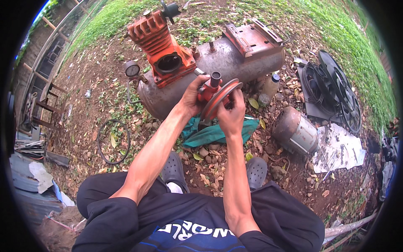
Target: The person sits on the ground and assembles a red engine component, specifically attaching a pulley to the crankshaft. They repeatedly align and press the pulley onto the shaft, then use a hammer to tap it into place.
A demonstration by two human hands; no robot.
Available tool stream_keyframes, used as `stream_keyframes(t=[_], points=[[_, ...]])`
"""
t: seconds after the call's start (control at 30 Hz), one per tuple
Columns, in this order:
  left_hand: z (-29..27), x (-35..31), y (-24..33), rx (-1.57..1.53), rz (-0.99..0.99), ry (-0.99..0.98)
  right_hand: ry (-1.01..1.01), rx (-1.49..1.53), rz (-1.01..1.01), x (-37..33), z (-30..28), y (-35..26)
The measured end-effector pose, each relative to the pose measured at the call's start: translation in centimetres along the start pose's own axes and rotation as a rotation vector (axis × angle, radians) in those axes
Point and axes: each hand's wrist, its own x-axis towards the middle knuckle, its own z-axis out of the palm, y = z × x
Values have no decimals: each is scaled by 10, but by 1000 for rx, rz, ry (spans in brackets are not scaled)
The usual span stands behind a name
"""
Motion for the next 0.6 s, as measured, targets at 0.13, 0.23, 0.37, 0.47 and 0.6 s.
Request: stream_keyframes(t=[0.13,0.23,0.37,0.47,0.6], points=[[-6,-3,7,-85,-4,-2,-105,-109,-213,3,-1,-18],[-8,-8,13,-166,-21,-53,-185,-169,-202,3,-3,-30],[-4,-16,16,-181,4,-145,-108,217,108,4,2,-9],[-6,-18,14,-157,103,-93,-38,481,392,4,5,-14],[-8,-14,10,-122,197,-62,-91,736,866,3,10,-21]])
